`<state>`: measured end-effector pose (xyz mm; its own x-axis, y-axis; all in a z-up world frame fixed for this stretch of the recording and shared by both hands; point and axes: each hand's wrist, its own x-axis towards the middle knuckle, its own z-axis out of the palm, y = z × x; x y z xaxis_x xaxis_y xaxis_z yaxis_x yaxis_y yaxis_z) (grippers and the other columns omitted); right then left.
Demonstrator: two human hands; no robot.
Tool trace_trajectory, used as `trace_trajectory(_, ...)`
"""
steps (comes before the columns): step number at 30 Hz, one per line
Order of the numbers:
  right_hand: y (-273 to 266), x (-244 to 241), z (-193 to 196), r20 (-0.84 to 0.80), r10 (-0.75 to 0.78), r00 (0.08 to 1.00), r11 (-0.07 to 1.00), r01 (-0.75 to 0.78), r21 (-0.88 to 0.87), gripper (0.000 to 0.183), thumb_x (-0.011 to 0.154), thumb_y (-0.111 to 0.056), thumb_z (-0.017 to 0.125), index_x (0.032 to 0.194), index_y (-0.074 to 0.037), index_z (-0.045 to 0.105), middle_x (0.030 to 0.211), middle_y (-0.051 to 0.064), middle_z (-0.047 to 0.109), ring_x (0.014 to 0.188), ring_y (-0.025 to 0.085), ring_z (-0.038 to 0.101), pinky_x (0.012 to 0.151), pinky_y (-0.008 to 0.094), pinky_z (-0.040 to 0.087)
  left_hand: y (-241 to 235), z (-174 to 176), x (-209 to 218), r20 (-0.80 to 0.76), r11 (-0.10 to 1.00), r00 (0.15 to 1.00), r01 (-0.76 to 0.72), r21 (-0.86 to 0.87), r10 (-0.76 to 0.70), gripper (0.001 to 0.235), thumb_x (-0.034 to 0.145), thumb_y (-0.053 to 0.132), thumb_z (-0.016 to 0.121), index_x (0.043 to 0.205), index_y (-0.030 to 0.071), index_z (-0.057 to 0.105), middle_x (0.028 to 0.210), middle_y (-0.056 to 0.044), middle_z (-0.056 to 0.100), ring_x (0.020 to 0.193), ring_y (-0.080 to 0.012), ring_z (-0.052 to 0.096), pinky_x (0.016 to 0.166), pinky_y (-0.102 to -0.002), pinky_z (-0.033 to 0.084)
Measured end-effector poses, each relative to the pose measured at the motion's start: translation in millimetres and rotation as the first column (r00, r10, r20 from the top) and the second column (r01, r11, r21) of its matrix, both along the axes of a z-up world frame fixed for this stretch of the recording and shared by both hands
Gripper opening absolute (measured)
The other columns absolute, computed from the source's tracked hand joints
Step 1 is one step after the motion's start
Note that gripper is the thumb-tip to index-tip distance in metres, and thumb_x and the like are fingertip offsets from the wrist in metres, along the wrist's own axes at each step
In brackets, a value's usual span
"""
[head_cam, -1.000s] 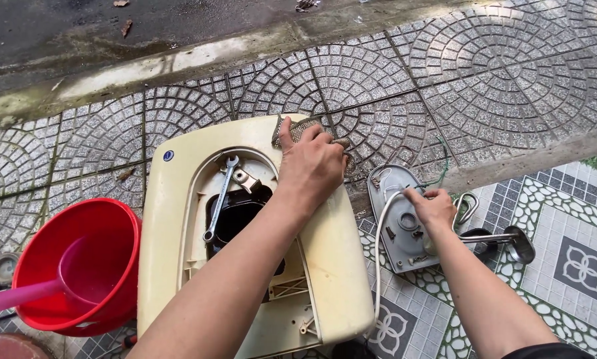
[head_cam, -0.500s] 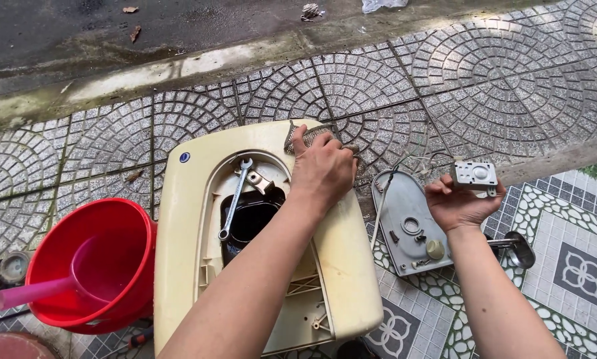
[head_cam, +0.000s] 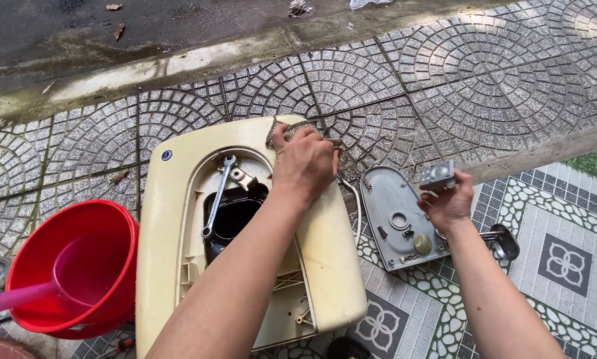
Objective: The person scrubs a metal heating element with a mesh pad over a disassembled washing machine base, then uses a wrench to tighten a bolt on the element. The person also handles a black rubber gasket and places the cleaned parts on the tiled floor.
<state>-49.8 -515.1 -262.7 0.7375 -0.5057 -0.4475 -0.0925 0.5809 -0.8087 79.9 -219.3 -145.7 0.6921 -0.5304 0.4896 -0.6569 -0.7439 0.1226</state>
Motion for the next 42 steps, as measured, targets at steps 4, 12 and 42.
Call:
trace_trajectory(4, -14.6, -9.8, -89.9, -0.611, -0.156, 0.776, 0.573, -0.433, -0.696, 0.079, 0.065, -0.081, 0.084, 0.129, -0.036, 0.071, 0.101, 0.005, 0.072, 0.102, 0.027, 0.070, 0.091, 0.040, 0.054, -0.7, 1.9, -2.6, -0.003, 1.000, 1.000, -0.016, 0.020, 0.016, 0.022, 0.086, 0.038, 0.063, 0.078, 0.023, 0.077, 0.078, 0.000, 0.072, 0.101, -0.0159, 0.065, 0.108, -0.061, 0.022)
trace_trajectory(12, 51.3, -25.0, -106.2, -0.785, 0.008, 0.619, -0.539, -0.659, -0.525, 0.062, 0.070, -0.020, 0.070, 0.131, -0.031, 0.064, 0.139, 0.009, 0.046, 0.125, 0.037, 0.056, 0.095, 0.050, 0.050, -1.8, -3.2, -0.9, 0.033, 0.999, 0.999, -0.038, 0.018, 0.038, 0.023, 0.087, 0.039, 0.061, 0.076, 0.025, 0.077, 0.079, 0.001, 0.072, 0.102, -0.0143, 0.066, 0.107, -0.058, 0.024)
trace_trajectory(42, 279.3, 42.0, 185.0, 0.431, 0.611, 0.664, 0.381, 0.231, -0.895, 0.040, 0.052, -0.017, 0.100, 0.083, -0.006, 0.076, 0.097, 0.007, 0.072, 0.078, 0.018, 0.066, 0.068, 0.028, 0.057, 164.4, 148.1, -78.5, -0.875, 0.883, 0.484, -0.402, -0.243, -0.020, 0.041, 0.082, 0.039, 0.073, 0.122, 0.032, 0.076, 0.114, -0.006, 0.078, 0.121, -0.0347, 0.068, 0.100, -0.045, 0.054)
